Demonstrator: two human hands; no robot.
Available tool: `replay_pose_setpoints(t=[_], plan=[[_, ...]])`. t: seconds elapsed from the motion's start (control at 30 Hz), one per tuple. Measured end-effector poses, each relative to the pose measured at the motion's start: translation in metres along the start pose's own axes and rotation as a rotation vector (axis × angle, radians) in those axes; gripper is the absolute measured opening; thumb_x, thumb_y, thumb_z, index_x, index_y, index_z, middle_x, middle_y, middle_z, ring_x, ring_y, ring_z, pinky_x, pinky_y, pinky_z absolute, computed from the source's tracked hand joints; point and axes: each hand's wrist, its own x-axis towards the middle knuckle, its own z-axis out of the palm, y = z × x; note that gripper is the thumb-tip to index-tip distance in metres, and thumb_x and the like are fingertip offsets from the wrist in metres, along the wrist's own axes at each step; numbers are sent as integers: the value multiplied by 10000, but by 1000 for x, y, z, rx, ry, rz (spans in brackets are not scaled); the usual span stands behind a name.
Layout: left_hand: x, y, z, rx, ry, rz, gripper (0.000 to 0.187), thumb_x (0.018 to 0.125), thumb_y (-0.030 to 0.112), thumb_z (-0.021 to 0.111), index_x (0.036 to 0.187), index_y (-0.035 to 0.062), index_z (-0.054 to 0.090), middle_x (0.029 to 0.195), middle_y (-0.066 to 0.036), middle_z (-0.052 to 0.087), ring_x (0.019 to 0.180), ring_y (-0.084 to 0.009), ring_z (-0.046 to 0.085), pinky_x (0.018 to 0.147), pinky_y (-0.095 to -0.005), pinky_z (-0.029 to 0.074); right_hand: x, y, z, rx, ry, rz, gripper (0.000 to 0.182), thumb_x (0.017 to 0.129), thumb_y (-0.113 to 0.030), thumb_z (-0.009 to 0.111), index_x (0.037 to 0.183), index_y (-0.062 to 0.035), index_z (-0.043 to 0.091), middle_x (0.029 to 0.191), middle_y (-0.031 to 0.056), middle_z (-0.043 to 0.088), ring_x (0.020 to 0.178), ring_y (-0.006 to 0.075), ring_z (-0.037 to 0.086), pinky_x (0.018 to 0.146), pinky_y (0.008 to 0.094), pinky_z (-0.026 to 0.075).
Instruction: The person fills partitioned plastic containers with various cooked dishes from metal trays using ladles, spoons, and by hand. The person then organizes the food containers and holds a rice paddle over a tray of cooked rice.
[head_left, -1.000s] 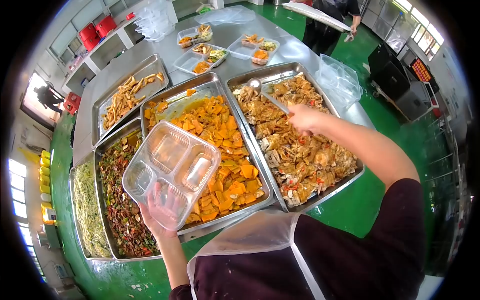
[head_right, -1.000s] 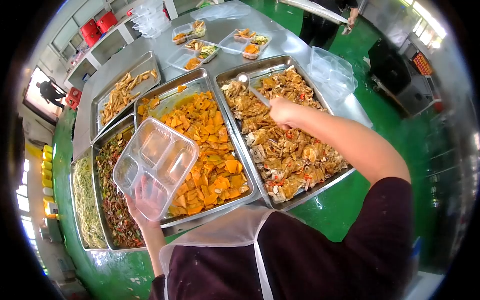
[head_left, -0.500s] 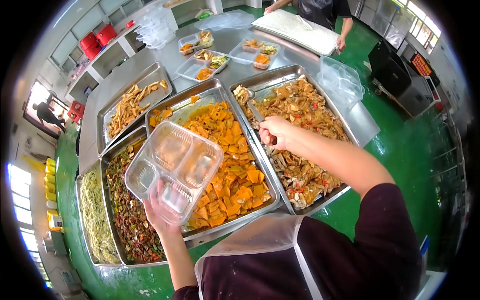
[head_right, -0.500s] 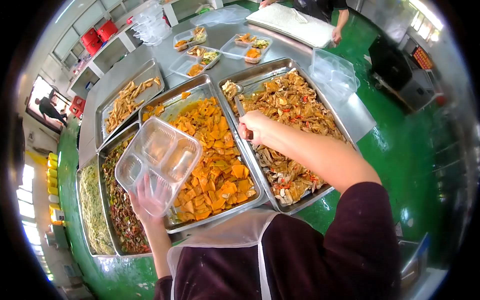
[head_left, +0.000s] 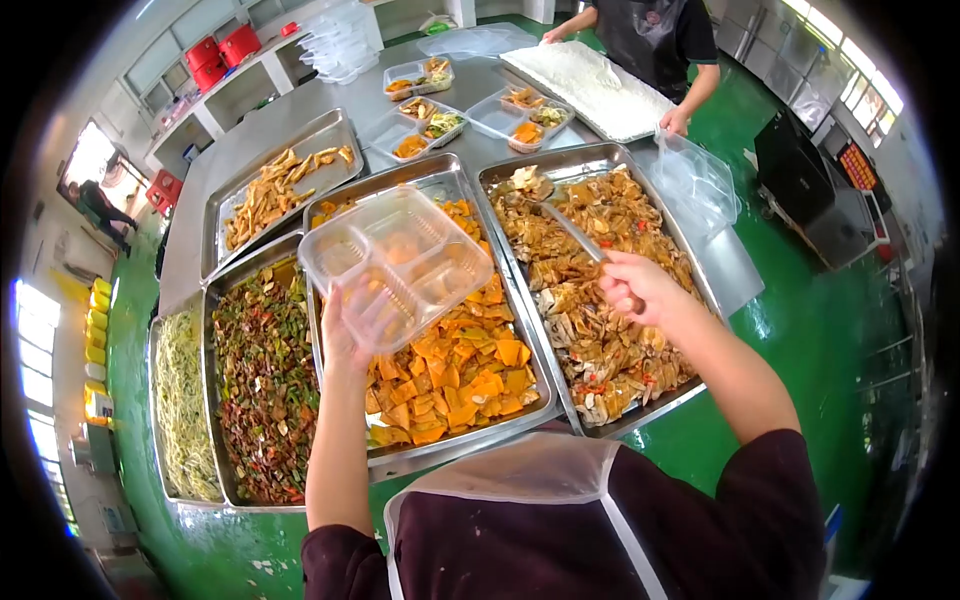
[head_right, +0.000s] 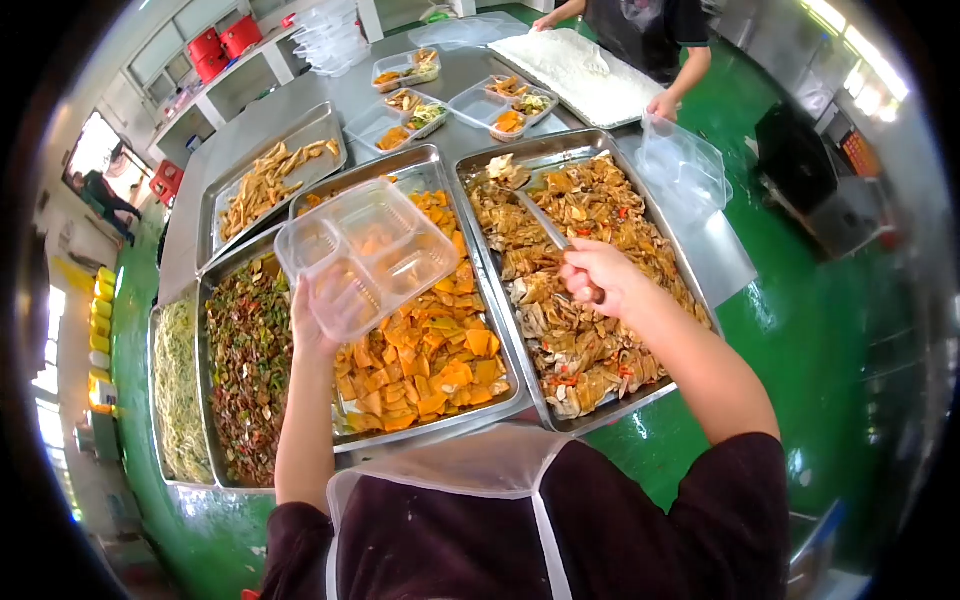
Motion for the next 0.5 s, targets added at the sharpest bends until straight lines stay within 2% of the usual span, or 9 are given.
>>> replay_pose_setpoints(t=[0.03,0.13,0.17,0.2,0.27,0.3,0.4,0.5], plan=[[5,-5,4,51,13,4,753,821,511,595,1295,-32,376,1324,-179,372,1176,-347,440,880,-520,468,-10,-3,-6,-8,-33,-10,220,936,-61,421,1152,-99,414,707,12,441,478,47,377,341,171,273],[25,-14,6,43,7,-121,750,821,516,591,1294,-28,385,1343,-178,351,1177,-338,439,868,-514,469,-46,-11,-14,-32,-93,-23,348,931,-64,434,1274,-112,404,720,12,456,476,40,374,342,163,277],[34,-18,3,90,8,-131,693,860,529,520,1305,10,404,1358,-127,390,1130,-341,483,836,-491,498,-62,-14,-12,-38,-85,-27,393,927,-63,440,1313,-121,387,724,11,459,476,38,374,344,159,281],[40,-20,0,76,-19,-155,691,862,528,517,1297,2,408,1355,-133,395,1116,-346,495,819,-486,508,-75,-16,-10,-42,-75,-35,439,924,-63,445,1351,-129,369,728,11,463,477,36,374,346,155,285],[47,-25,0,52,-82,-209,688,867,527,509,1282,-15,417,1349,-146,403,1089,-355,519,784,-478,528,-97,-17,-7,-43,-111,-40,483,920,-63,450,1384,-134,333,733,9,465,477,32,371,344,149,288],[48,-25,4,55,-78,-245,662,874,520,499,1299,21,402,1313,-160,438,1066,-378,543,745,-464,547,-106,-18,-6,-41,-126,-44,506,919,-64,452,1401,-136,316,735,8,467,477,30,370,344,146,289],[40,-27,23,124,-106,-252,636,882,524,477,1326,79,379,1292,-164,462,1078,-400,541,756,-482,538,-124,-18,-3,-101,-154,-22,538,915,-54,447,1423,-123,282,731,4,457,473,27,365,336,146,290],[36,-28,29,149,-149,-329,687,861,515,525,1358,91,312,1279,-181,464,1069,-396,537,797,-496,512,-130,-12,-2,-121,-180,40,550,906,-35,440,1425,-96,272,729,2,449,463,24,358,325,141,283]])
